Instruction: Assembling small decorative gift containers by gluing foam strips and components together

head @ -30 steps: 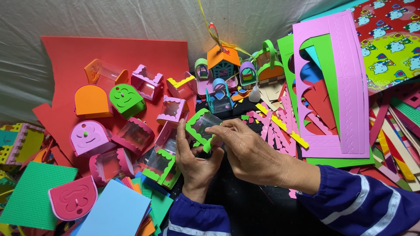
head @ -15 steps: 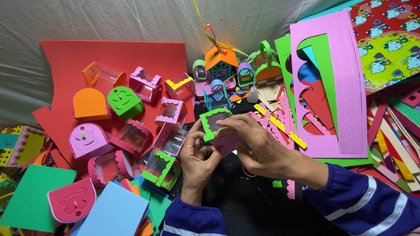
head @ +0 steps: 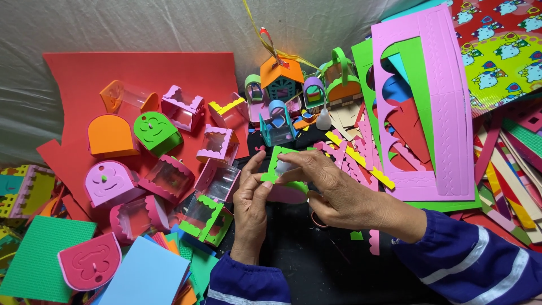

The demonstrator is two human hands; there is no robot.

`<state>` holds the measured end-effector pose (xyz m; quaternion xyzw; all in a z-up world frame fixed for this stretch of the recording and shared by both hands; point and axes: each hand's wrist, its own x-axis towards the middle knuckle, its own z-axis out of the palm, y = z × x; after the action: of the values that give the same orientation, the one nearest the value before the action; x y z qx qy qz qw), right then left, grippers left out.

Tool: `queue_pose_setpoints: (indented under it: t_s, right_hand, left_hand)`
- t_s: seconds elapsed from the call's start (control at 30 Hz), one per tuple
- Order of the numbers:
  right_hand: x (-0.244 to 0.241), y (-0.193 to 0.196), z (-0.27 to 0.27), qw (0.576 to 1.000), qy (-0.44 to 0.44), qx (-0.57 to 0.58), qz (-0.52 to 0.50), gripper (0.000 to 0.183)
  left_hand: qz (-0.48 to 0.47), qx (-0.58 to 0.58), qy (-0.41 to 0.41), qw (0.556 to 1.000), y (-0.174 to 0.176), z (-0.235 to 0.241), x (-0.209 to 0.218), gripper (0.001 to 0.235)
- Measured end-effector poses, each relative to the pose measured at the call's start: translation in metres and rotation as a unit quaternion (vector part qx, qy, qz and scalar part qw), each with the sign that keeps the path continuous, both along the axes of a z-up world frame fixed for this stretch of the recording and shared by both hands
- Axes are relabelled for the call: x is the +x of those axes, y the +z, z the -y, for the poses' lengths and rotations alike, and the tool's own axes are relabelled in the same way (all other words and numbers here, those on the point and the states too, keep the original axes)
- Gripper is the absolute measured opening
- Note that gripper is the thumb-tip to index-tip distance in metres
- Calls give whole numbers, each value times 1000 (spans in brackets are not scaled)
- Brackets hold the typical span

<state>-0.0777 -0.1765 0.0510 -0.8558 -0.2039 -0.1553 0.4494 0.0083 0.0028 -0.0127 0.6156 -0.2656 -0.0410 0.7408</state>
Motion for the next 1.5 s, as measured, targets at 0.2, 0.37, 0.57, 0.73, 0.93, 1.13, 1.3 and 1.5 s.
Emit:
queue_pose_setpoints:
  t_s: [0.2,0.37,0.57,0.73,0.93,1.13,1.3,1.5]
  right_hand:
    - [2,-4,3,998,38,53,4,80]
    - [3,1,2,994,72,87,11,81]
    - [5,-1,2,992,91,69,59,81]
    - [4,-12,5,991,79,-3,110,83]
    - [4,-17,10,991,71,-43,108,88]
    - [-2,-8,9,989,67,-34,126,86]
    - [-2,-7,9,992,79,74,67,86]
    - [1,0,11,982,107,155,-28,90]
  left_hand:
    - [-150,-125,-48,980,14,3,-8,22]
    - [-236,-170,-82,953,-4,-2,3,28]
    - [-303,-183,-87,931,-7,-2,7,39]
    - [-307,-177,-89,931,-3,-3,5,38]
    - [-231,-151,-93,957,13,1,-6,23]
    - [-30,-40,-99,994,11,-6,-4,30]
    - [66,67,-42,995,13,-13,1,19]
    - [116,58,7,992,22,-6,-4,26]
